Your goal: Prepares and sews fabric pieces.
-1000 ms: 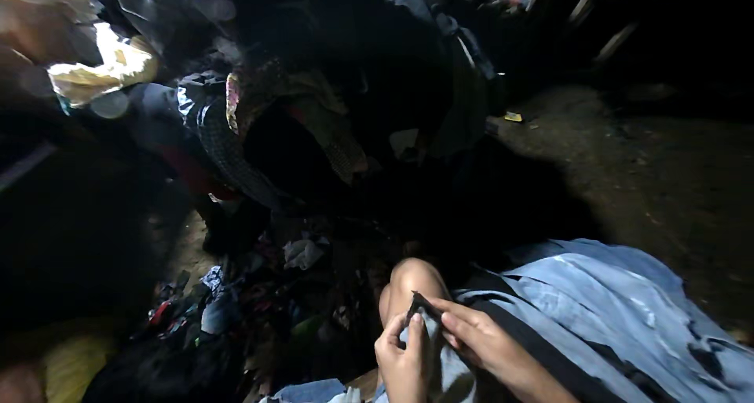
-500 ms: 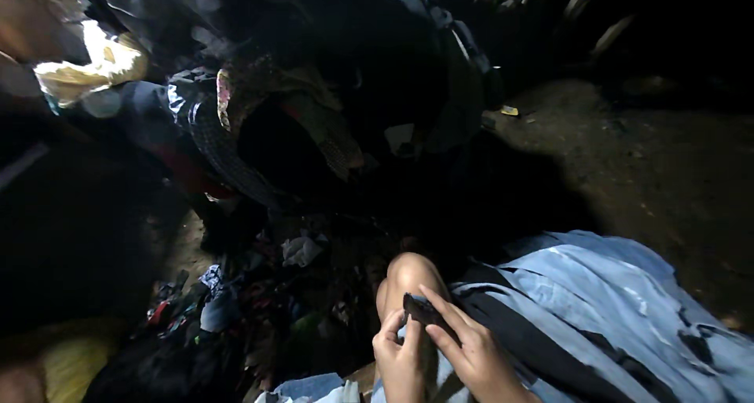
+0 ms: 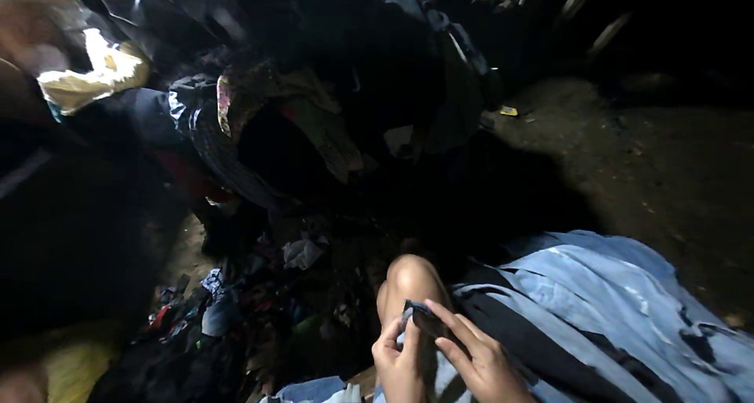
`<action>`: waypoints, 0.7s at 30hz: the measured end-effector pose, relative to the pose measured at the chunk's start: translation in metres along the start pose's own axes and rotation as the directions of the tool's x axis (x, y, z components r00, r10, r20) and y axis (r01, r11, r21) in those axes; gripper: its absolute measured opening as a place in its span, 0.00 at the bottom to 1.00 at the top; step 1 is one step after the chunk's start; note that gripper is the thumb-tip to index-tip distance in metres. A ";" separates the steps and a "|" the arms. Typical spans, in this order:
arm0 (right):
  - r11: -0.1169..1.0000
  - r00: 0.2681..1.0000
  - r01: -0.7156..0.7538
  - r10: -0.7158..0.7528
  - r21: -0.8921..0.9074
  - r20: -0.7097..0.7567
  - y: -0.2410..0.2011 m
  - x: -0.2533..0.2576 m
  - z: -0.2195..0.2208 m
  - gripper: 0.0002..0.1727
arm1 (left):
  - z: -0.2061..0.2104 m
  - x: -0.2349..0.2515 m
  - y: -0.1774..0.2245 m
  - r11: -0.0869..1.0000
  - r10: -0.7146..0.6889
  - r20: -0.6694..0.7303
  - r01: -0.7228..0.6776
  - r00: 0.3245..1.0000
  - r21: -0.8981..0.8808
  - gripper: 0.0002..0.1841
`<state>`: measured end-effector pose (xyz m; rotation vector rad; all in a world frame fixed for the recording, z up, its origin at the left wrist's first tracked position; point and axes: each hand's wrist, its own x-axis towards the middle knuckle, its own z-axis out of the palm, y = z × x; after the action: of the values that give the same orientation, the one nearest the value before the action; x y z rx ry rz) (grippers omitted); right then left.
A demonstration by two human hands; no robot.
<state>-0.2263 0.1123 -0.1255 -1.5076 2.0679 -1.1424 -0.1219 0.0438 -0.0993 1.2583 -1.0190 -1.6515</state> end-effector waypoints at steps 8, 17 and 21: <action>0.760 0.934 -0.342 0.213 0.552 0.285 -0.010 0.025 -0.020 0.19 | -0.003 0.004 0.000 1.000 -0.021 0.006 0.021 1.000 0.014 0.10; 0.921 0.961 -0.170 0.076 0.351 0.267 -0.012 0.024 -0.030 0.23 | -0.001 0.006 0.007 0.998 -0.062 -0.031 0.063 0.998 0.030 0.08; 0.996 0.986 -0.083 0.081 0.010 0.147 -0.025 0.006 -0.022 0.25 | -0.001 0.005 0.008 0.997 -0.065 -0.033 0.067 0.997 0.043 0.10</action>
<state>-0.2277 0.1130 -0.0917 -1.4394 1.9983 -0.9850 -0.1203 0.0365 -0.0937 1.3563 -1.0098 -1.6615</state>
